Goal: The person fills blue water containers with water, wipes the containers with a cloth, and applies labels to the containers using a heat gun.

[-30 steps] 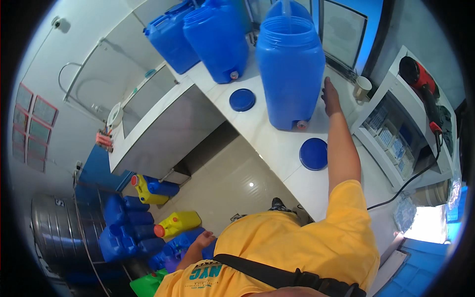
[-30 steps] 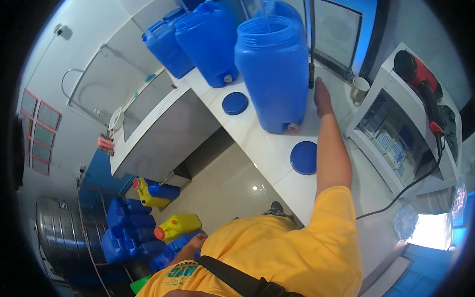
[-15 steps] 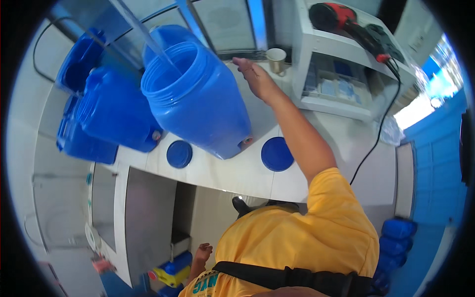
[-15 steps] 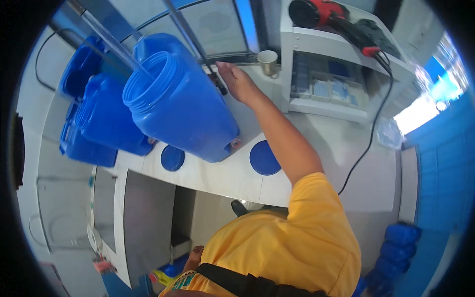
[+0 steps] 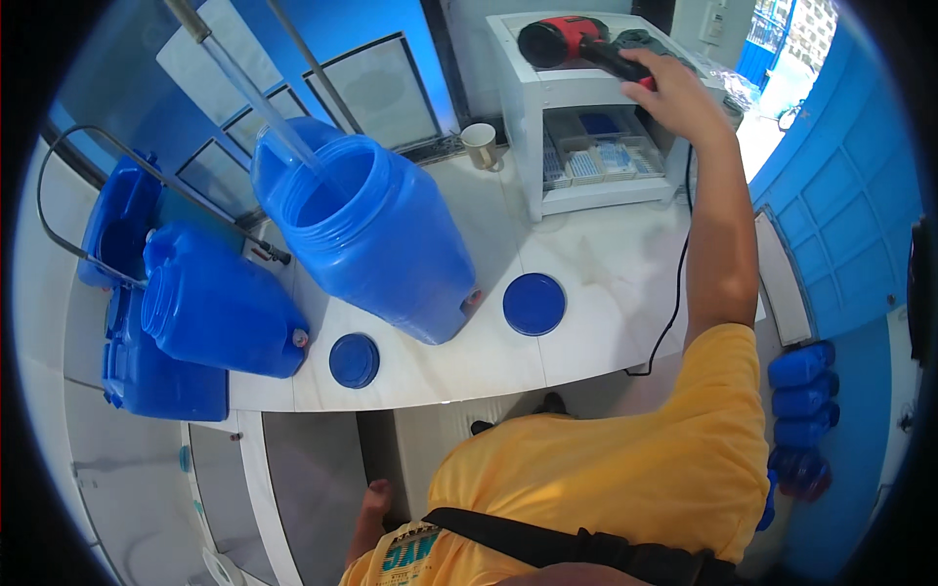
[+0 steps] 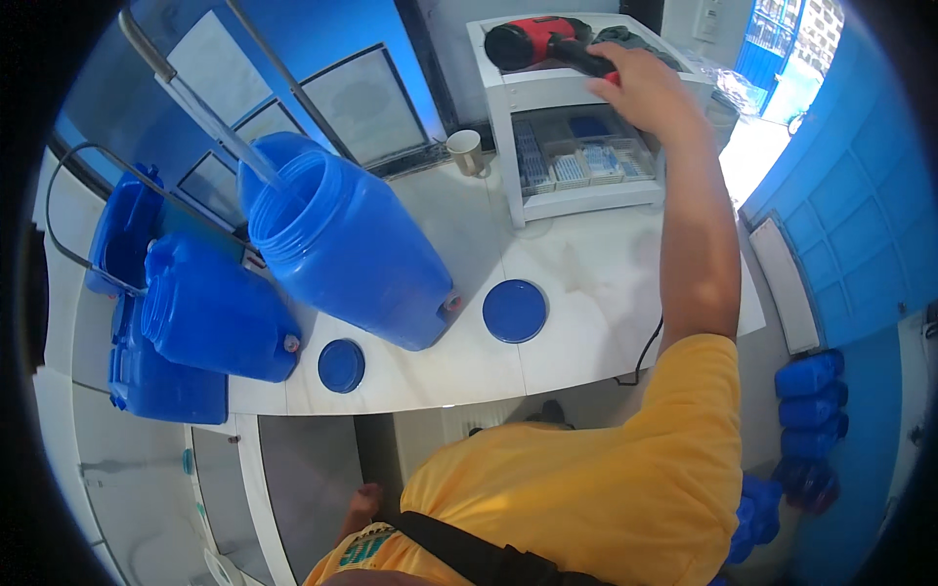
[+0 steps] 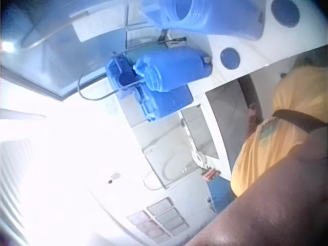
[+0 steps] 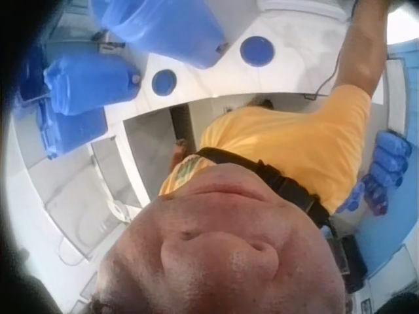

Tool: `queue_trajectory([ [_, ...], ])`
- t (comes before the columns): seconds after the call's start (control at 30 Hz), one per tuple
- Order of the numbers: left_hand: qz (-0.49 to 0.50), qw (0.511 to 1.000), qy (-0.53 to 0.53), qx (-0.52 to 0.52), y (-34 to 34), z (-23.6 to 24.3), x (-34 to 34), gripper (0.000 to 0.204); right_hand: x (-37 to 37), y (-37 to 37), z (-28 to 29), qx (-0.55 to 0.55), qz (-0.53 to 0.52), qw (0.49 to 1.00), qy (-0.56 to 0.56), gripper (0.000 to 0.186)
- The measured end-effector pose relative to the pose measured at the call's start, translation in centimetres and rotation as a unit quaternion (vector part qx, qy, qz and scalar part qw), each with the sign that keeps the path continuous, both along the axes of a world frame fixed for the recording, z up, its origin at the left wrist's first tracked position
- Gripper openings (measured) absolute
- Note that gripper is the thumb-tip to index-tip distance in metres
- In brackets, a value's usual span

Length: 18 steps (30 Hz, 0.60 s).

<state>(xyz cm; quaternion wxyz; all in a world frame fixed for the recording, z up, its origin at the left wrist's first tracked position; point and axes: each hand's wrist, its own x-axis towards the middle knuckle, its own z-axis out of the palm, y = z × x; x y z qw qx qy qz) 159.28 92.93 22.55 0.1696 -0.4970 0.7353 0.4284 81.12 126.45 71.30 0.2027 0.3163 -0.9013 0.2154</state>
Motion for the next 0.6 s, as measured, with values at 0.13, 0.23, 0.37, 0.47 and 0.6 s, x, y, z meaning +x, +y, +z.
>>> queue_trajectory([
  [0.13, 0.078, 0.996, 0.039, -0.033, 1.4, -1.4, -2.1, 0.037, 1.4, -4.0, 1.1, 0.019, 0.001, 0.999, 0.032, 0.061],
  [0.23, -0.016, 0.999, 0.018, 0.044, 3.0, -1.1, -3.3, 0.039, -1.1, -8.1, 1.0, 0.031, -0.033, 0.999, 0.029, 0.065],
  [0.37, -0.031, 0.998, 0.047, -0.002, 7.0, 1.1, -5.4, 0.044, -7.1, -9.8, 2.0, -0.035, 0.0, 0.999, -0.021, 0.061],
  [0.47, 0.052, 0.997, 0.05, 0.007, 9.5, 2.5, -5.7, 0.045, -11.7, -5.3, 3.1, -0.009, -0.091, 0.993, -0.068, 0.071],
  [0.6, 0.159, 0.981, 0.051, 0.102, 11.5, 3.4, -1.8, 0.044, -16.7, -0.9, 0.2, 0.153, -0.117, 0.98, -0.047, 0.071],
])
